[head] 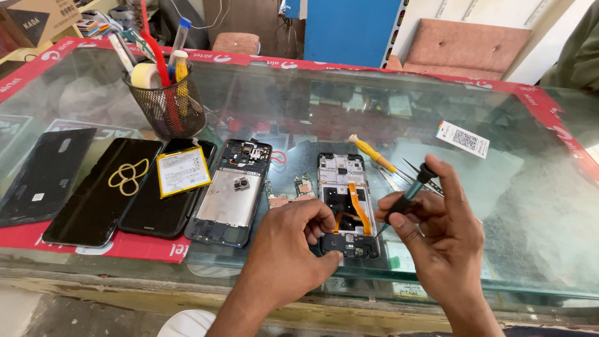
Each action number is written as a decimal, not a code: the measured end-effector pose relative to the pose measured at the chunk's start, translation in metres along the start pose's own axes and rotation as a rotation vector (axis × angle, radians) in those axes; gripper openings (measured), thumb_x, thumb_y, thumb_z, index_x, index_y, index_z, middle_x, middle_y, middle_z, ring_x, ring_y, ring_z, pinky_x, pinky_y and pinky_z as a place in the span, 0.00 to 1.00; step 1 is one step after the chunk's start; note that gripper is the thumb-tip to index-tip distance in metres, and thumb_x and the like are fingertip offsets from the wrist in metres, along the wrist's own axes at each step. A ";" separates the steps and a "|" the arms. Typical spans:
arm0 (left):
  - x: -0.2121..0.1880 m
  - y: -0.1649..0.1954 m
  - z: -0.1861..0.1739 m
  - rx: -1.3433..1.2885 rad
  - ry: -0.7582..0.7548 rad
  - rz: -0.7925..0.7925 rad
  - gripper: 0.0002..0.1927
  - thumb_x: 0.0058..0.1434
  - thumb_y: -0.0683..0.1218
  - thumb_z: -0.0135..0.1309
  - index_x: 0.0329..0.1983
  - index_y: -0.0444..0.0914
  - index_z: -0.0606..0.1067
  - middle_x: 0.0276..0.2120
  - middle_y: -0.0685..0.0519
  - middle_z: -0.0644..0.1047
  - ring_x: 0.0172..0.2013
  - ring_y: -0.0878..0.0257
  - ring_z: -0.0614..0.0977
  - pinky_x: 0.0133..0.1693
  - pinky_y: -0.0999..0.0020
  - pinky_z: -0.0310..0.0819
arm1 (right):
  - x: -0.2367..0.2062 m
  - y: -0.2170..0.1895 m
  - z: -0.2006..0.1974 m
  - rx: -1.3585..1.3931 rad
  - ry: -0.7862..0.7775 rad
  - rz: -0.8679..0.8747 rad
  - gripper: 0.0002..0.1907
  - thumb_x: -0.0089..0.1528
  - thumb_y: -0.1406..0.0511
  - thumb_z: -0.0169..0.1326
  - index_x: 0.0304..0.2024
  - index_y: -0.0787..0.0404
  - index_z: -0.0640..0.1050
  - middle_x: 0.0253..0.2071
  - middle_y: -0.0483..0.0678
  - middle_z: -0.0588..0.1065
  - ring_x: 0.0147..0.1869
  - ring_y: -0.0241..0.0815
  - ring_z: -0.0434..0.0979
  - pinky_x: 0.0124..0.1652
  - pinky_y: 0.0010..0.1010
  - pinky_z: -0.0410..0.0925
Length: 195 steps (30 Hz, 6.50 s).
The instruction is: The person disassembles a smartphone on a glass counter, using tweezers and a screwdriver to remove the battery, motherboard, and camera module. The person places removed components on the counter and continues to unscrew and separate internal parts.
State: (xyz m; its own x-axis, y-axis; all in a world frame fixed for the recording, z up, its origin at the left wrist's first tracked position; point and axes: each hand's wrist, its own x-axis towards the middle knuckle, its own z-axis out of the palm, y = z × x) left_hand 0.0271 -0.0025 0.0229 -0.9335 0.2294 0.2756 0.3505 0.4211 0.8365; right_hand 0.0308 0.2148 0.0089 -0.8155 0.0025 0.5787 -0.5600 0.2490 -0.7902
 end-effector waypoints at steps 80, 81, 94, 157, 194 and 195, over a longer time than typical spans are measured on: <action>0.000 -0.005 0.001 -0.095 0.047 0.126 0.08 0.53 0.33 0.45 0.34 0.32 0.74 0.30 0.45 0.79 0.31 0.51 0.83 0.35 0.58 0.75 | -0.010 -0.032 0.046 -0.044 0.022 0.046 0.45 0.57 0.77 0.63 0.70 0.59 0.53 0.42 0.57 0.81 0.48 0.41 0.85 0.48 0.29 0.80; 0.000 -0.005 0.002 -0.093 0.047 0.124 0.08 0.53 0.33 0.45 0.33 0.32 0.74 0.29 0.45 0.79 0.31 0.51 0.83 0.35 0.58 0.75 | -0.010 -0.033 0.046 -0.047 0.019 0.043 0.45 0.57 0.77 0.63 0.70 0.59 0.53 0.42 0.56 0.81 0.48 0.41 0.85 0.48 0.29 0.80; 0.001 -0.006 0.001 -0.113 0.034 0.117 0.08 0.51 0.33 0.45 0.32 0.32 0.73 0.28 0.45 0.79 0.29 0.53 0.82 0.34 0.60 0.75 | -0.011 -0.033 0.046 -0.035 0.041 0.071 0.45 0.57 0.78 0.62 0.69 0.59 0.52 0.43 0.57 0.81 0.48 0.42 0.85 0.49 0.30 0.79; 0.007 -0.015 0.004 -0.091 0.008 0.123 0.03 0.55 0.36 0.49 0.28 0.31 0.73 0.26 0.41 0.79 0.29 0.45 0.80 0.32 0.54 0.71 | 0.099 -0.132 0.075 -1.220 -1.257 -0.192 0.09 0.42 0.68 0.58 0.25 0.54 0.85 0.29 0.53 0.79 0.38 0.58 0.80 0.40 0.49 0.73; 0.008 -0.008 0.001 -0.173 -0.002 0.110 0.07 0.51 0.34 0.44 0.30 0.33 0.73 0.27 0.45 0.80 0.33 0.48 0.84 0.39 0.56 0.76 | 0.099 -0.142 0.068 -1.373 -1.240 0.253 0.09 0.61 0.60 0.57 0.42 0.52 0.80 0.33 0.47 0.81 0.40 0.49 0.82 0.44 0.43 0.73; 0.007 -0.007 0.001 -0.184 -0.003 0.104 0.08 0.51 0.33 0.43 0.32 0.33 0.73 0.27 0.45 0.80 0.33 0.49 0.84 0.39 0.57 0.76 | 0.100 -0.144 0.067 -1.399 -1.226 0.280 0.08 0.63 0.61 0.54 0.43 0.53 0.79 0.33 0.47 0.81 0.40 0.49 0.82 0.43 0.43 0.73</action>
State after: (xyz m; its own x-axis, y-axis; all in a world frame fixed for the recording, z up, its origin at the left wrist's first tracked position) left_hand 0.0177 -0.0030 0.0182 -0.8927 0.2659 0.3638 0.4249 0.2275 0.8762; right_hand 0.0203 0.1139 0.1667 -0.8429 -0.2671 -0.4671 -0.4178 0.8719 0.2554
